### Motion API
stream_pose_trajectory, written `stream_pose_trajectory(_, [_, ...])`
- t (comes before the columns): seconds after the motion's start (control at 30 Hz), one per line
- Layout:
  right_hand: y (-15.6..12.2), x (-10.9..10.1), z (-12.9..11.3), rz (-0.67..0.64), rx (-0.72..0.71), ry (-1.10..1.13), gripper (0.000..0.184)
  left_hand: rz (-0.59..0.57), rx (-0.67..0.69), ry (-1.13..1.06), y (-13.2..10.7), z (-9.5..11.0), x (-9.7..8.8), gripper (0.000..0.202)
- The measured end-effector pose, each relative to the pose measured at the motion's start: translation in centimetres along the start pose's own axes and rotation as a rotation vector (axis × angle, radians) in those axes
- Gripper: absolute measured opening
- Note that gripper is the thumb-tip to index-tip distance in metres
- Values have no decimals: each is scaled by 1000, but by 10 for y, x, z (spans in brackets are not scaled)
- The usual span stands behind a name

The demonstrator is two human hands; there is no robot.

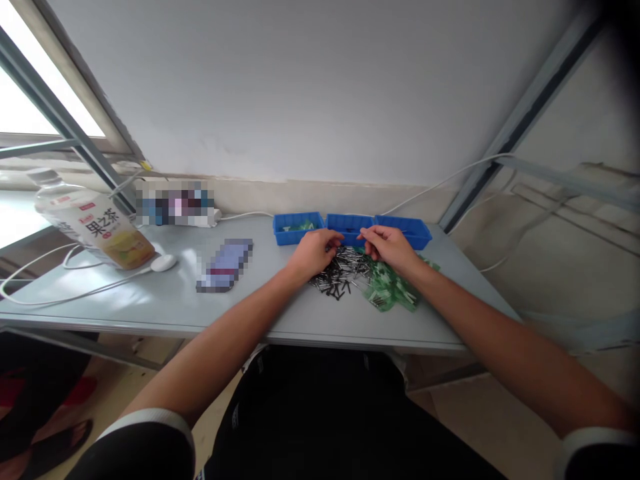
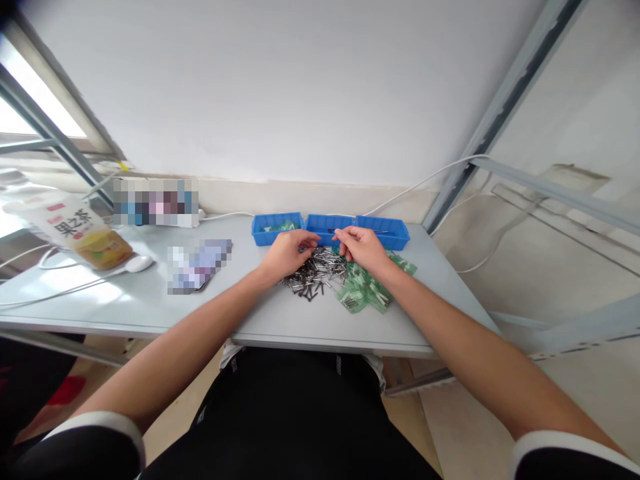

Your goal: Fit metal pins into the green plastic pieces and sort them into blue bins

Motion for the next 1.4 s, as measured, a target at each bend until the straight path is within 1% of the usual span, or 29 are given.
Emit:
stream_pose_trajectory(0.1, [0,0,1,-6,-2,-3,50,27,6,-5,-1,4,-4,43])
stream_pose_trajectory(0.23, [-1,0,0,-13,-12,-33,49,94,22,-48,-3,12,-13,39])
stream_pose_trajectory(0.33, [-2,3,-5,-24,-38,-82,48,144,34,-137,-4,15,-18,34])
stream_pose_trajectory(0.4, [-3,5,-10,-22,-76,-119,45,155,47,-218,-3,16,-19,32])
stream_pose_trajectory(0.53, [-6,11,-18,-33,-156,-165,38,131,80,-358,-2,18,-15,30])
stream_pose_trajectory(0.67, [-4,23,-14,-137,-160,-63,36,105,113,-471,0,17,-10,30])
stream_pose_trajectory(0.73, [-4,26,-13,-158,-169,-13,34,87,118,-538,2,15,-6,31])
stream_pose_trajectory(0.83, [-4,25,-13,-151,-178,25,34,59,107,-649,3,12,-2,34])
stream_pose_trajectory(0.93, [-4,25,-12,-145,-172,43,39,30,107,-784,3,12,2,39])
stream_pose_trajectory(1.0, [-5,24,-13,-137,-171,42,41,24,105,-836,4,12,3,42])
stream_pose_trajectory(1.1, [-7,24,-17,-117,-193,27,45,51,107,-847,4,11,1,42])
stream_pose_trajectory(1.17, [-7,24,-20,-114,-214,2,48,90,111,-814,4,10,-4,41])
stream_pose_trajectory(1.23, [-7,23,-21,-103,-229,-40,48,140,85,-719,2,6,-10,37])
stream_pose_trajectory(1.3, [-7,16,-22,-57,-232,-112,43,165,34,-621,0,2,-13,34])
stream_pose_trajectory(1.33, [-8,12,-22,-21,-233,-166,40,157,13,-592,-1,1,-12,34])
stream_pose_trajectory(1.4, [-11,3,-28,56,-253,-310,32,95,5,-580,-1,1,-6,37])
Point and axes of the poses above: each hand's wrist, its own y-axis towards the middle knuckle, its own x-axis out of the palm, z = x × y, the point moved 10 cm from there along y, towards the middle knuckle, and after that the axes turned 14 degrees about -z, right-handed, at the moved point
